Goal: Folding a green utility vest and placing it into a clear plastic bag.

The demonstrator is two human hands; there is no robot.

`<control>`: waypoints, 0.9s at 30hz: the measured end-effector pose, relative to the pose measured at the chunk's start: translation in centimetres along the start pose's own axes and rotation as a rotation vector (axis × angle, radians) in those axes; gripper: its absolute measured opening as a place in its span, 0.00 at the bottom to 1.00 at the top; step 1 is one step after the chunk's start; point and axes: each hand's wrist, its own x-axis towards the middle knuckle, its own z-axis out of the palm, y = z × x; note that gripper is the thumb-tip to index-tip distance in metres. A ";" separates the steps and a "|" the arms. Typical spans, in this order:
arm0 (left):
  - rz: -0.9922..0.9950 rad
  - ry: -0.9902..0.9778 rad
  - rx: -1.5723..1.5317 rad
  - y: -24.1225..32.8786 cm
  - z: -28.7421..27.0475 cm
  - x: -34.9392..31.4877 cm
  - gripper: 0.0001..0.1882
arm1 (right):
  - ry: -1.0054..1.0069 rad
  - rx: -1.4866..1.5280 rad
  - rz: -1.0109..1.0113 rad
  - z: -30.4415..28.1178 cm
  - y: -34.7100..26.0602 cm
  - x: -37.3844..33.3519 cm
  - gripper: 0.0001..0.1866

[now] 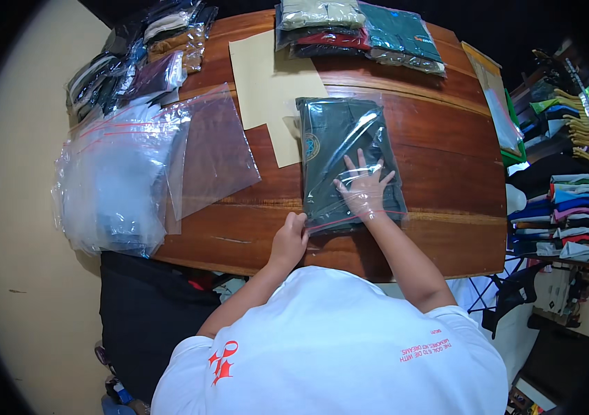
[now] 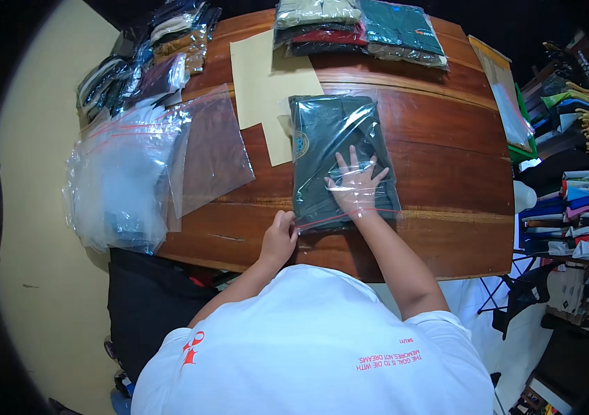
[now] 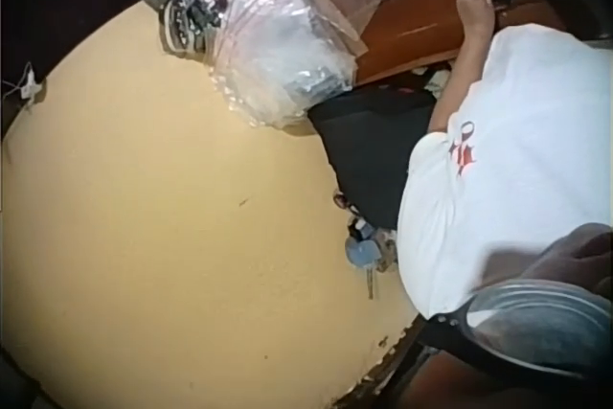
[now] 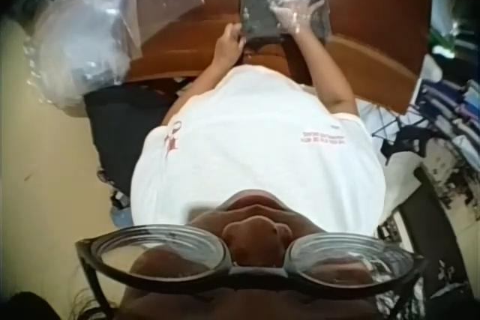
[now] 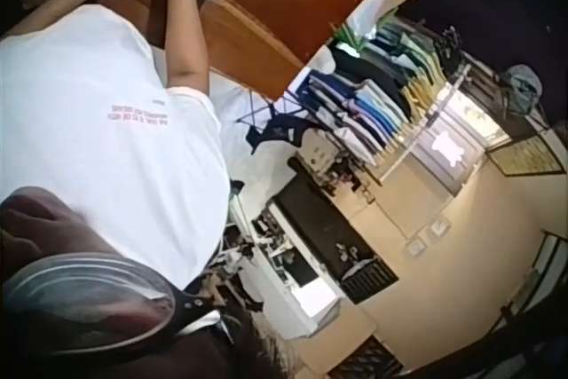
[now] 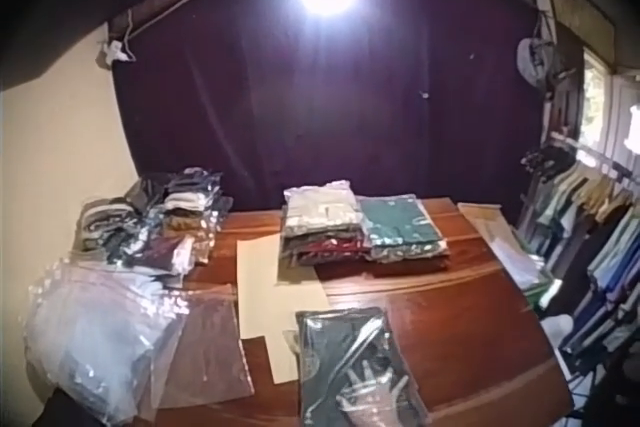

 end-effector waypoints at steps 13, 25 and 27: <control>0.202 0.027 -0.067 1.0 -1.4 0.9 0.13 | -0.129 0.167 -0.227 -0.2 -4.4 1.8 0.38; 0.295 -0.146 -0.076 0.4 -2.4 -0.3 0.18 | 0.140 0.316 -0.355 0.7 -0.6 1.8 0.36; 0.287 -0.138 -0.094 0.3 -2.2 -0.7 0.17 | 0.284 0.063 -0.217 -0.2 1.2 -0.3 0.34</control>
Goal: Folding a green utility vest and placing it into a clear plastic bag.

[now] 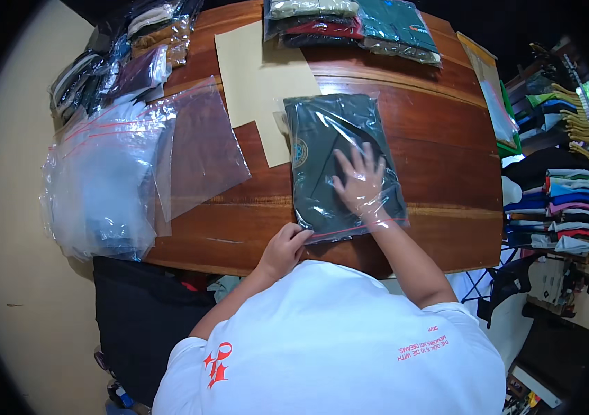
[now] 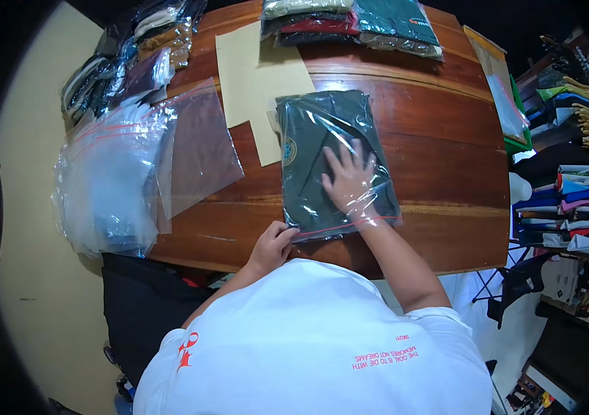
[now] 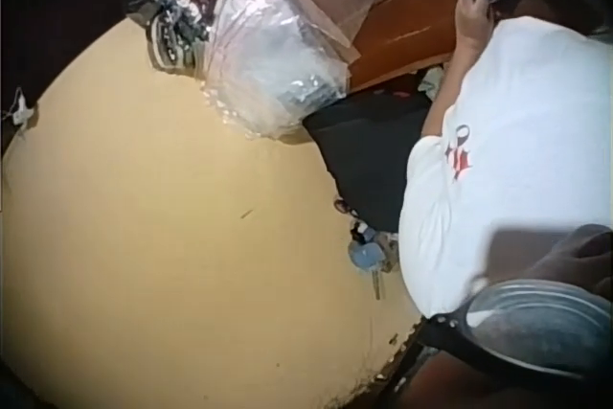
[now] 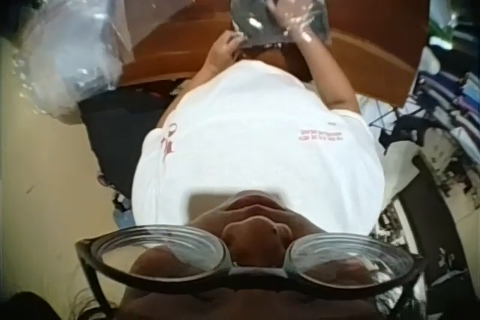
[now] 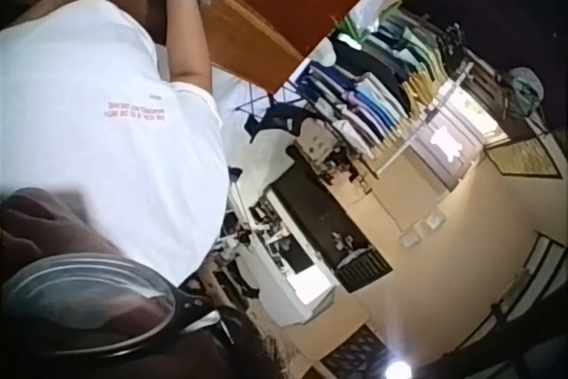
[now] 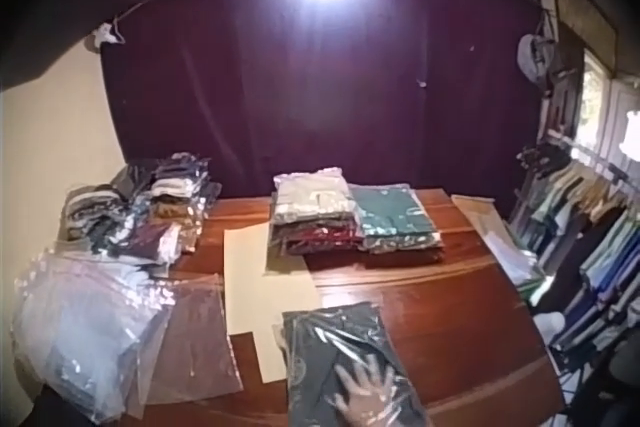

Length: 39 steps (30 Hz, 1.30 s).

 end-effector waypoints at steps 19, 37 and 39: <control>0.253 -0.156 0.474 -5.2 -4.6 0.3 0.37 | -0.261 0.415 -0.368 -9.6 11.8 -15.8 0.25; 0.586 -0.682 0.634 -10.0 -5.6 19.1 0.56 | -0.139 -0.090 -1.206 -1.5 17.1 9.7 0.32; 0.552 -0.706 0.558 -10.6 -4.9 18.7 0.56 | -0.256 -0.015 -1.196 -0.9 17.2 9.7 0.28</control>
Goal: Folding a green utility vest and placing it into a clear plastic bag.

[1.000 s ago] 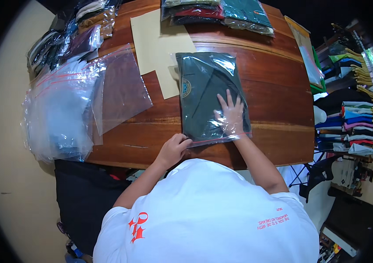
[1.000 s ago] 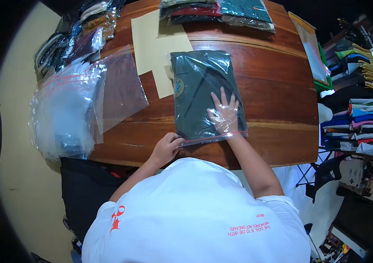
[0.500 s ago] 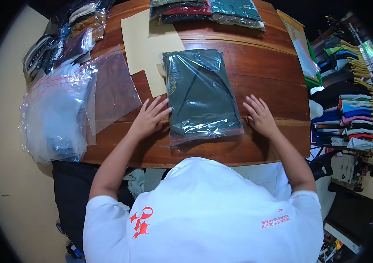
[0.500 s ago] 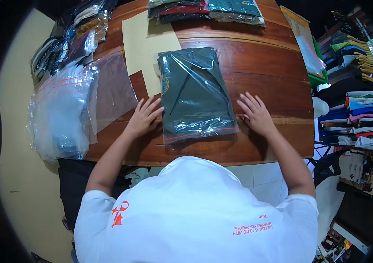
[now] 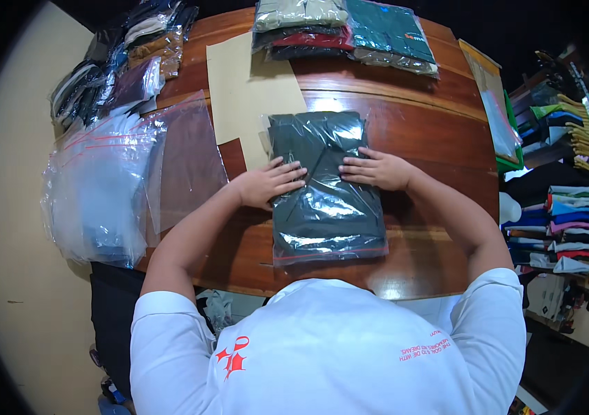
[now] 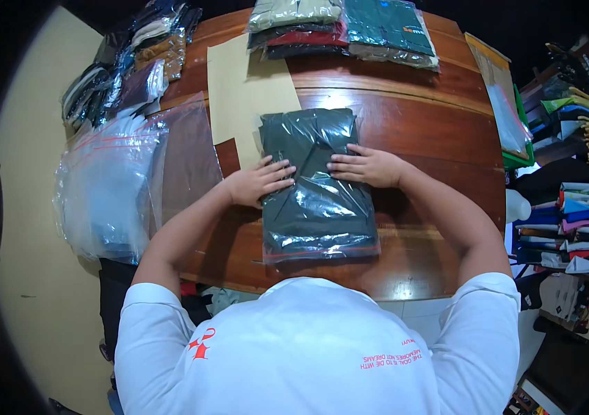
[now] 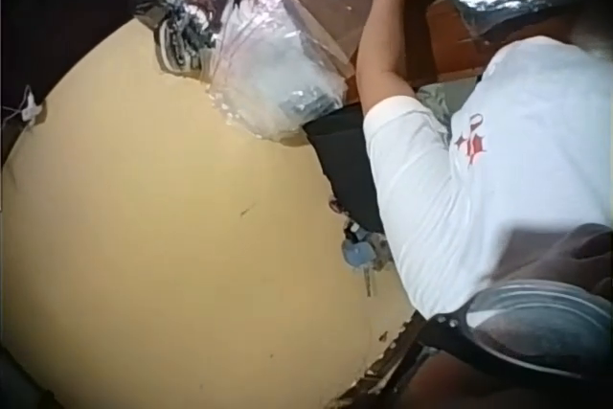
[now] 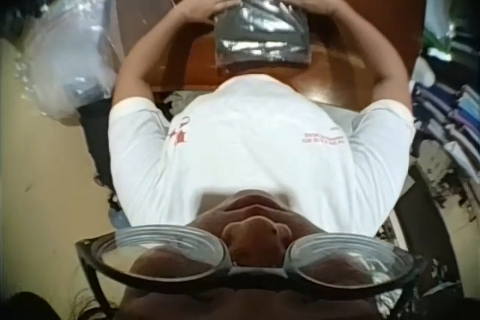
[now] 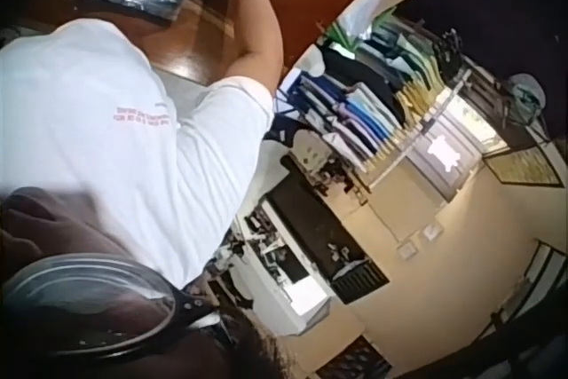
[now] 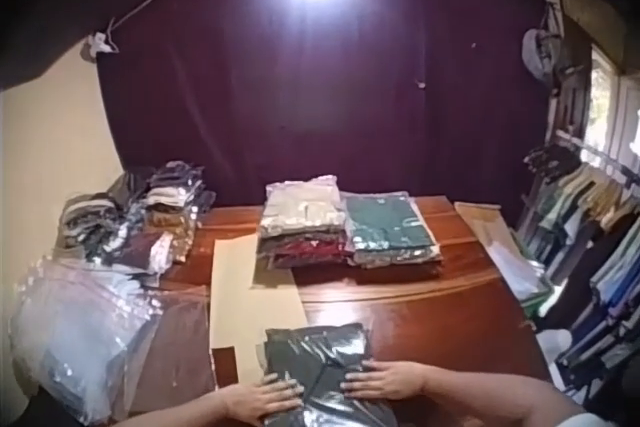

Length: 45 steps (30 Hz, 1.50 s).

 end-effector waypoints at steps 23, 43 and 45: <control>-0.996 1.080 -1.339 11.5 6.3 2.3 0.19 | 0.889 1.202 1.161 1.7 -13.5 0.8 0.14; -1.481 0.666 -0.841 11.0 -1.9 3.9 0.38 | 0.992 1.069 1.549 0.6 -19.9 4.6 0.27; -1.412 0.780 -0.491 11.7 -2.1 4.4 0.36 | 1.034 1.058 1.531 0.7 -20.0 4.8 0.26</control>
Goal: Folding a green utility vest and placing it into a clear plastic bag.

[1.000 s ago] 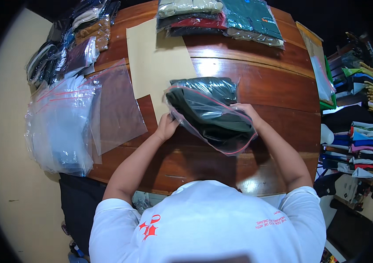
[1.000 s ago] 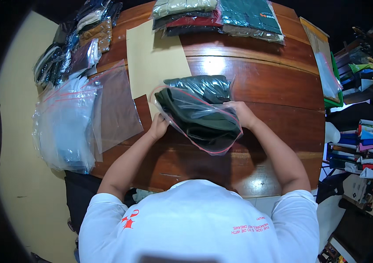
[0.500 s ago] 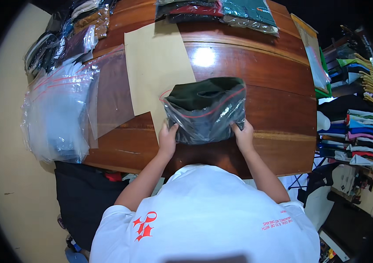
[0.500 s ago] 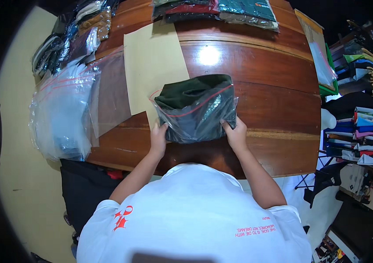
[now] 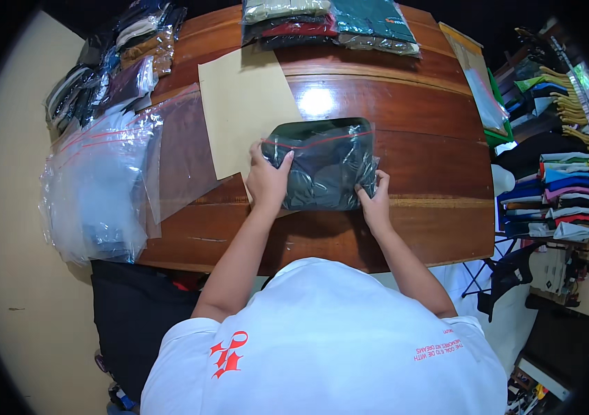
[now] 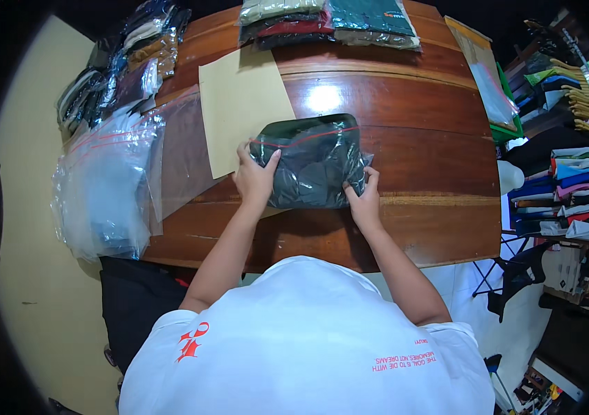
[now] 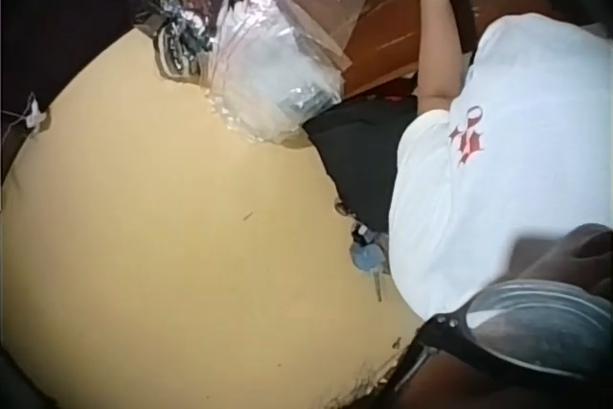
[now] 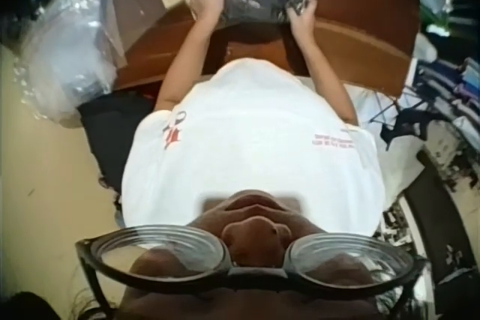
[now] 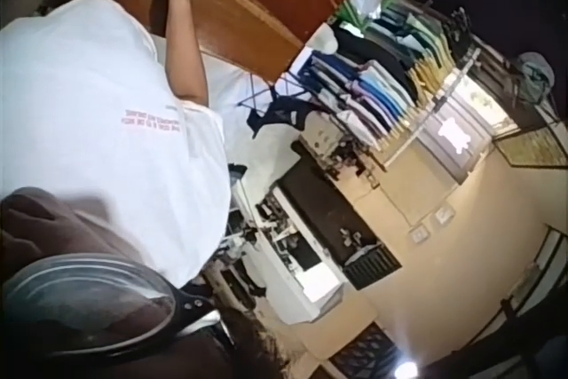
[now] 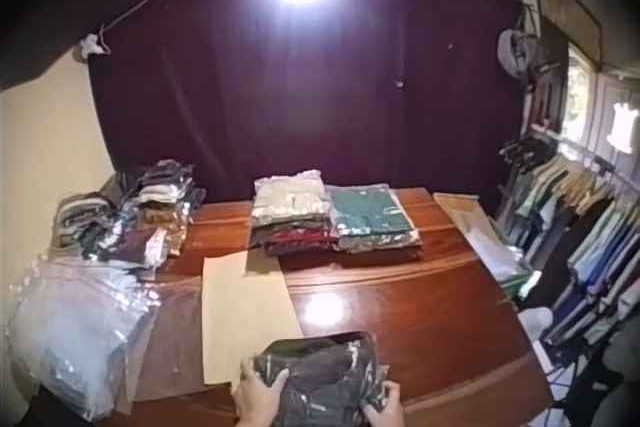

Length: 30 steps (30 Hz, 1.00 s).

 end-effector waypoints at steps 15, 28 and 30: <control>0.777 -0.386 0.276 2.5 2.2 2.6 0.39 | 0.184 -0.432 -0.294 -0.2 -5.5 -0.2 0.45; 0.768 -0.205 0.136 -0.2 4.8 2.5 0.35 | -0.158 -0.856 -0.441 4.1 -4.4 6.6 0.36; 0.764 -0.173 0.102 -0.5 5.0 2.5 0.35 | -0.097 -0.706 -0.482 3.7 -3.2 6.8 0.40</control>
